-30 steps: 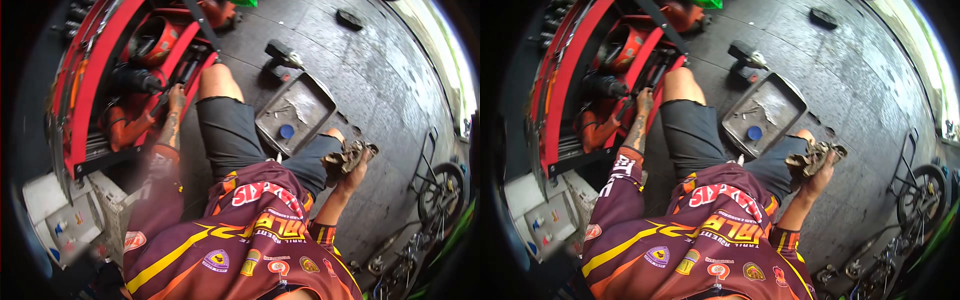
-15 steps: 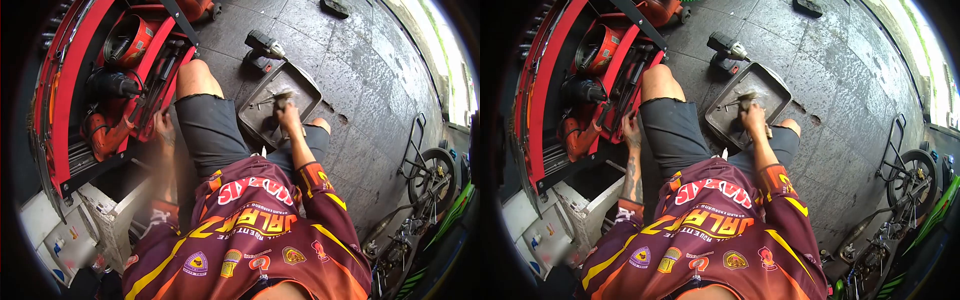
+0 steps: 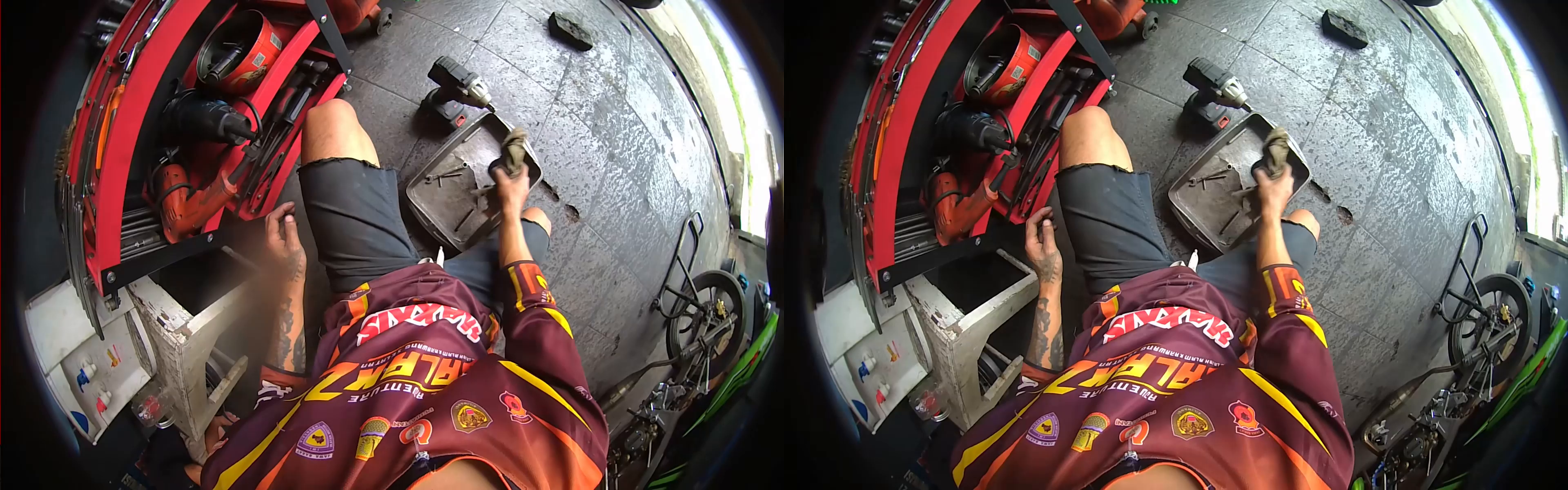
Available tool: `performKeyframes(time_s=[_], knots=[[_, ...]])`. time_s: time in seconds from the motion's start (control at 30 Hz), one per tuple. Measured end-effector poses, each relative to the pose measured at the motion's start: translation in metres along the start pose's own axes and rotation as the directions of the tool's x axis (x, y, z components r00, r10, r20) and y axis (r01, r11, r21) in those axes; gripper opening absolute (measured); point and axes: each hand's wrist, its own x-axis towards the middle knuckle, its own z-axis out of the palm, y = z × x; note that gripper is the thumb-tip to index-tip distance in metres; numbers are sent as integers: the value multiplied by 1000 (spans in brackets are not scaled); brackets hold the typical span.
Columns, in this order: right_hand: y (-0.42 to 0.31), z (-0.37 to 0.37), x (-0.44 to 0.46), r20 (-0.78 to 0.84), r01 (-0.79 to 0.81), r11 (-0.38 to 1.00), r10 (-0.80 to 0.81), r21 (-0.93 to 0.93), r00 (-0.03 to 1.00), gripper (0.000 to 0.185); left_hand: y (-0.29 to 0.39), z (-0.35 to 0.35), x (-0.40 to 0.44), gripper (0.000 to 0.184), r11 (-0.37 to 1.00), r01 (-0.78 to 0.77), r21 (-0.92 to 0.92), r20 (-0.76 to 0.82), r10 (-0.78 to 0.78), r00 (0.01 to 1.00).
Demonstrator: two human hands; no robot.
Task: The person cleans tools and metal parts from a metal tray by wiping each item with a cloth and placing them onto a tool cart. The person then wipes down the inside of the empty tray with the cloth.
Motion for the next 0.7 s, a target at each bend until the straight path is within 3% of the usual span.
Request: performKeyframes(time_s=[0.03,0.1,0.17,0.23,0.33,0.43,0.5,0.57,0.63,0.7], knots=[[3,-19,16,-97,-32,994,42,102,994,72,2,-2,-1,21,997,18,-76,-7,-18,1000],[23,-61,47,-299,25,993,11,115,954,72,-6,-11,-5,22,994,51,-98,-2,-52,999],[28,-107,52,-415,-121,990,82,-69,906,71,-5,-17,-10,22,992,75,-97,-1,-76,997],[66,-138,53,-389,-237,955,152,-179,909,69,-5,-19,-16,22,995,74,-61,-15,-75,997],[109,-158,19,-309,-474,746,364,-468,879,67,-1,-16,-21,22,997,68,-32,-14,-68,998],[206,-155,-12,-2,-437,706,525,-558,851,69,12,-14,-17,22,998,54,-32,-19,-54,998],[229,-149,-38,-64,-340,734,377,-587,924,70,25,-11,-12,21,998,20,-61,-14,-21,1000],[230,-156,-38,-254,-362,748,261,-557,931,61,36,-9,-4,21,995,9,-99,-7,-9,1000],[213,-166,-34,-560,-336,832,38,-441,828,50,41,-6,4,22,991,-48,-123,-29,44,999],[177,-183,-19,-656,-303,880,-12,-365,755,47,59,-2,9,23,990,-71,-122,-23,69,997]])
